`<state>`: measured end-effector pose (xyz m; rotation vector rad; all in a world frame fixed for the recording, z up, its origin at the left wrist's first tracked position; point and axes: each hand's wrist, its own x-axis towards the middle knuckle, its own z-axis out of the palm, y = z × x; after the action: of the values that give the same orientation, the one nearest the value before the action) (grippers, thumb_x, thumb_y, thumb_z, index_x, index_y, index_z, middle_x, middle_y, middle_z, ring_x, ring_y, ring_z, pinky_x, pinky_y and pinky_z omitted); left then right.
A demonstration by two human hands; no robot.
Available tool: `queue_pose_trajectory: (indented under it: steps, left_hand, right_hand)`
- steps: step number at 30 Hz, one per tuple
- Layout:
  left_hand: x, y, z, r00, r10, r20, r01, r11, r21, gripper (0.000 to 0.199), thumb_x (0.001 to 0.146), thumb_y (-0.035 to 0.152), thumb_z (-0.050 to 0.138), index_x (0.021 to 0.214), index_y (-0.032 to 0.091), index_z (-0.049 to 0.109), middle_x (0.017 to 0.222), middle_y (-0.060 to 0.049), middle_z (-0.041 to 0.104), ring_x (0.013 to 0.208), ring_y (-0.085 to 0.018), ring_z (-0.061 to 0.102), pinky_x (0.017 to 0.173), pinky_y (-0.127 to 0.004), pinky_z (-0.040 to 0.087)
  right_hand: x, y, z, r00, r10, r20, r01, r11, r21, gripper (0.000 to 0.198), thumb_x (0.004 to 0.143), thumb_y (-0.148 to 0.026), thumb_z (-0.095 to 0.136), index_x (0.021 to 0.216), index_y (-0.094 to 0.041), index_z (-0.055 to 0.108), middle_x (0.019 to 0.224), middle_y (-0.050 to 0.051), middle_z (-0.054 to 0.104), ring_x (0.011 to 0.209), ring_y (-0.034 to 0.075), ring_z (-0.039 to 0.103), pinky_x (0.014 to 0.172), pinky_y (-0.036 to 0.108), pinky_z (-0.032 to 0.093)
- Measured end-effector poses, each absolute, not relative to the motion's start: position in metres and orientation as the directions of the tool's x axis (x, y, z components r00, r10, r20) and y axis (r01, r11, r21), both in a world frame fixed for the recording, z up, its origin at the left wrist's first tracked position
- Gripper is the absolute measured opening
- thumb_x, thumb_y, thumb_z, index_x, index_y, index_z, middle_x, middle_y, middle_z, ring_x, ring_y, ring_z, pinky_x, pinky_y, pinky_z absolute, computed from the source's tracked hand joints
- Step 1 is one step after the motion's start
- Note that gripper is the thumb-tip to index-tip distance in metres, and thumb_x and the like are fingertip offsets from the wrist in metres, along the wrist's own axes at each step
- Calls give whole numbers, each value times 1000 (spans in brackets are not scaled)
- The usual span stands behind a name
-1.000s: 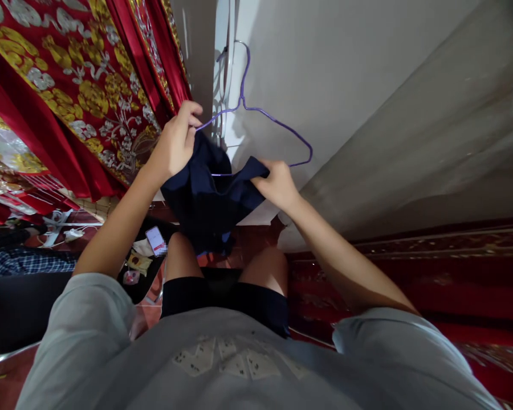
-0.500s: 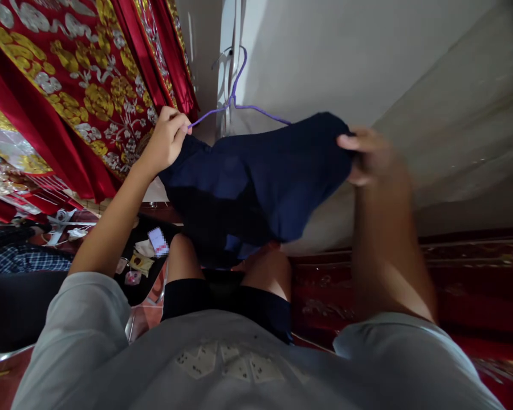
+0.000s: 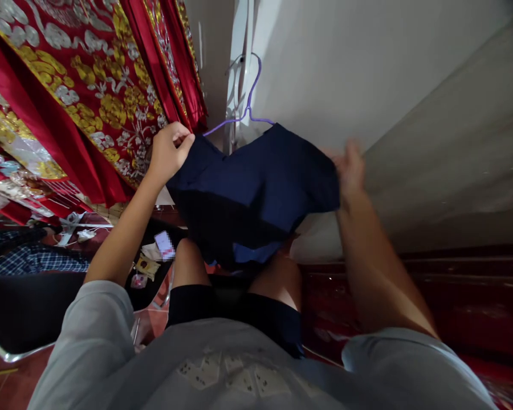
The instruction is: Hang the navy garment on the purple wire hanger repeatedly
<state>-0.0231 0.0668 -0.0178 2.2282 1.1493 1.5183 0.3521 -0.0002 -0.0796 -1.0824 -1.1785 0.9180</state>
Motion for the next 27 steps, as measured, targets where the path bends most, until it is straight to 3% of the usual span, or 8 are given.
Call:
queue_pose_trajectory:
  steps: [3,5,11,14,17,20,24,27]
  left_hand:
    - [-3,62,-16,214,661,719,452,-720,527,22,91,43,70,93,21,71,90,-7,73,102,-24,70,102,-39,53]
    - [14,57,-9,271,635,723,392,-759,520,28,92,48,68,104,22,72,103,-9,75,115,-26,68,109,-43,50]
    - [30,42,0,250,606,755,288,-791,540,40,91,56,69,120,29,68,118,-7,71,135,-30,60,113,-48,48]
    - [32,37,-11,265,676,688,243,-737,630,41,95,58,63,119,25,66,106,-6,72,121,-29,69,102,-50,56]
    - [38,21,-19,330,790,517,138,-582,802,41,101,55,56,111,18,67,92,-6,71,100,-24,75,91,-47,61]
    - [35,-7,-22,458,845,275,119,-366,923,40,102,52,56,105,15,69,74,-4,63,69,-17,71,74,-41,63]
    - [6,-39,-18,601,795,-79,276,-114,954,44,94,56,65,107,15,71,55,4,44,41,-8,41,47,-30,47]
    - [-15,-49,-1,615,772,-159,387,-120,914,47,92,60,66,101,15,74,49,6,37,38,-5,28,42,-26,35]
  right_hand:
    - [354,-8,-63,142,982,127,-49,135,-990,58,80,-75,66,82,-17,72,72,5,69,68,19,63,64,31,49]
    - [350,-17,-51,166,960,226,38,222,-974,41,74,-57,82,76,-18,70,67,0,64,63,13,56,62,27,44]
    - [339,-47,-31,345,856,384,112,369,-923,37,86,-42,74,63,-18,56,60,-2,46,59,11,40,61,28,34]
    - [315,-74,-30,243,858,452,158,424,-892,38,89,-45,71,69,-19,51,64,-4,36,58,9,31,59,27,28]
    - [275,-99,-36,-227,871,435,252,484,-838,35,93,-48,67,78,-20,54,69,-3,44,63,10,39,61,27,33]
    - [253,-99,-52,-579,756,306,312,552,-773,35,98,-50,59,80,-20,55,71,-2,55,66,12,50,66,28,40]
    - [269,-61,-82,-358,834,420,464,549,-695,33,98,-54,56,106,-22,63,105,8,69,98,23,65,91,39,50]
    - [287,-31,-104,-208,843,497,546,521,-656,71,85,-63,69,141,-23,51,145,16,54,138,34,48,116,54,39]
